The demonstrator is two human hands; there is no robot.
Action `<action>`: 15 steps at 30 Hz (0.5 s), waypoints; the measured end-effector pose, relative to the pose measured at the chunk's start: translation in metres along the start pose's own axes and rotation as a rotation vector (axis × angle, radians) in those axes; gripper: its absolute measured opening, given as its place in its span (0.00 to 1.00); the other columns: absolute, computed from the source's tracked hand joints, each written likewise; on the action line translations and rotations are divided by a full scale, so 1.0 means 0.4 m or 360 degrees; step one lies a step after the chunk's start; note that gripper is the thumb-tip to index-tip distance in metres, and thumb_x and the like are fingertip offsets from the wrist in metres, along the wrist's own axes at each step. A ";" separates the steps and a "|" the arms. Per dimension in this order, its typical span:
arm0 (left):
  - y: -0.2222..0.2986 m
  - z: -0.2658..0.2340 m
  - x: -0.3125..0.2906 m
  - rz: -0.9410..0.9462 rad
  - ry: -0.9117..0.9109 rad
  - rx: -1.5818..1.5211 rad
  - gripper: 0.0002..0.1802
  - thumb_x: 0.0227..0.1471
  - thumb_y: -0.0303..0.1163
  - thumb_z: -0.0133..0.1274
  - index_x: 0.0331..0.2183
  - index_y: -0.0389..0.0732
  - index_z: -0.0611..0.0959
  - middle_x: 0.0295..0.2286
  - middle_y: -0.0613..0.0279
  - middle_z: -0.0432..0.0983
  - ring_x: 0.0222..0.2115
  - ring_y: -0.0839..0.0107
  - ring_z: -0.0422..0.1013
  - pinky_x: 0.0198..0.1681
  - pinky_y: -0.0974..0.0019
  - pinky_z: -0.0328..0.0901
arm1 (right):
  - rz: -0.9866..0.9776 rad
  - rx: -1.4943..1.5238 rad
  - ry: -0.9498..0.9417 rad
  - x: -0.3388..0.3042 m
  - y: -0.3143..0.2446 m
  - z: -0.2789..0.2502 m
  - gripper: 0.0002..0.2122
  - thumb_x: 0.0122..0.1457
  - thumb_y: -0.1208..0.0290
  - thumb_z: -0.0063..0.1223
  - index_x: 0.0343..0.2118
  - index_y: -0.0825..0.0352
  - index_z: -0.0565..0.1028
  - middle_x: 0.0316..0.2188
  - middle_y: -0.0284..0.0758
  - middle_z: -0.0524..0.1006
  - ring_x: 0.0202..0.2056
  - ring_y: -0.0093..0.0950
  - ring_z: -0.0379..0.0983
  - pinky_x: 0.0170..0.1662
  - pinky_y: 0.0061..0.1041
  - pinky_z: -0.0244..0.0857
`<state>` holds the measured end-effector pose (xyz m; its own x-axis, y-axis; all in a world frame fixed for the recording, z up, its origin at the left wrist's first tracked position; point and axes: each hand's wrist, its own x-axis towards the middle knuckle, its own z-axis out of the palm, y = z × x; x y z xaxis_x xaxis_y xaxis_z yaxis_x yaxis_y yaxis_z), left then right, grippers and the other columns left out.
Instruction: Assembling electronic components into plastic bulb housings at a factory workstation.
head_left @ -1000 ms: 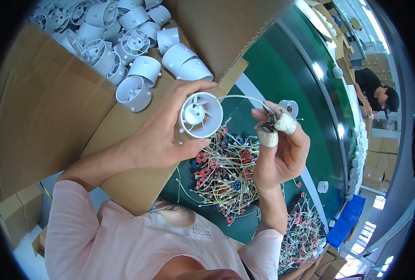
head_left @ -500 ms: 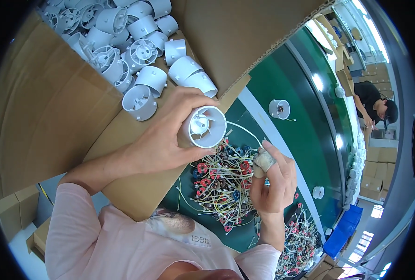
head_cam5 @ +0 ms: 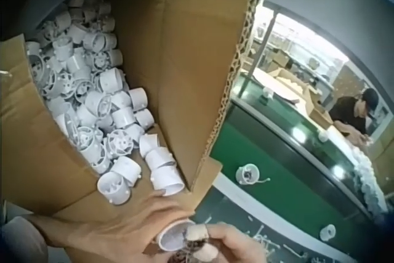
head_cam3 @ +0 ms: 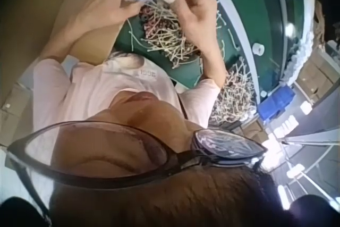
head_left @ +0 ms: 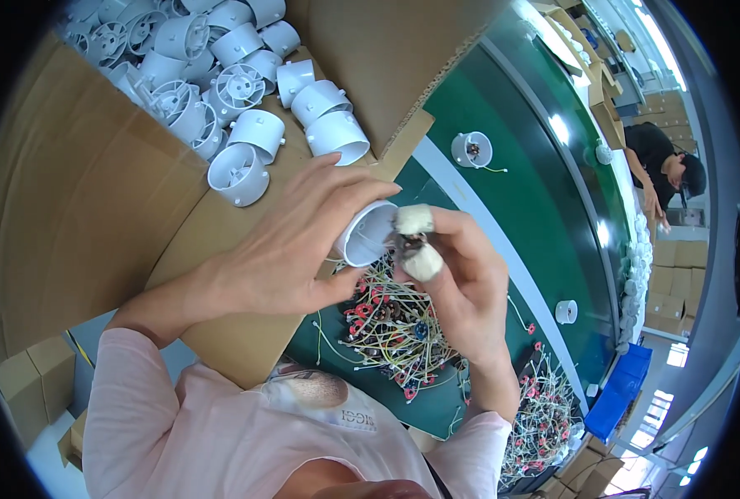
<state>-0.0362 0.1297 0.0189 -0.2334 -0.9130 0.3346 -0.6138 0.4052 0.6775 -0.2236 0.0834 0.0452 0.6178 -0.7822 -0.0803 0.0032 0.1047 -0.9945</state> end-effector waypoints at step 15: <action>-0.026 0.003 0.008 -0.0065 0.0176 0.0005 0.34 0.33 0.25 0.61 0.48 0.39 0.70 0.42 0.56 0.67 0.41 0.59 0.68 0.41 0.63 0.66 | -0.1050 -0.1330 0.0153 0.066 0.068 0.019 0.17 0.39 0.89 0.49 0.37 0.73 0.68 0.32 0.43 0.71 0.29 0.38 0.68 0.32 0.29 0.62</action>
<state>-0.0316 0.1224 0.0123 -0.1234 -0.9179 0.3771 -0.6237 0.3673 0.6900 -0.2012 0.0702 0.0167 0.6261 -0.5794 0.5218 -0.2484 -0.7826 -0.5708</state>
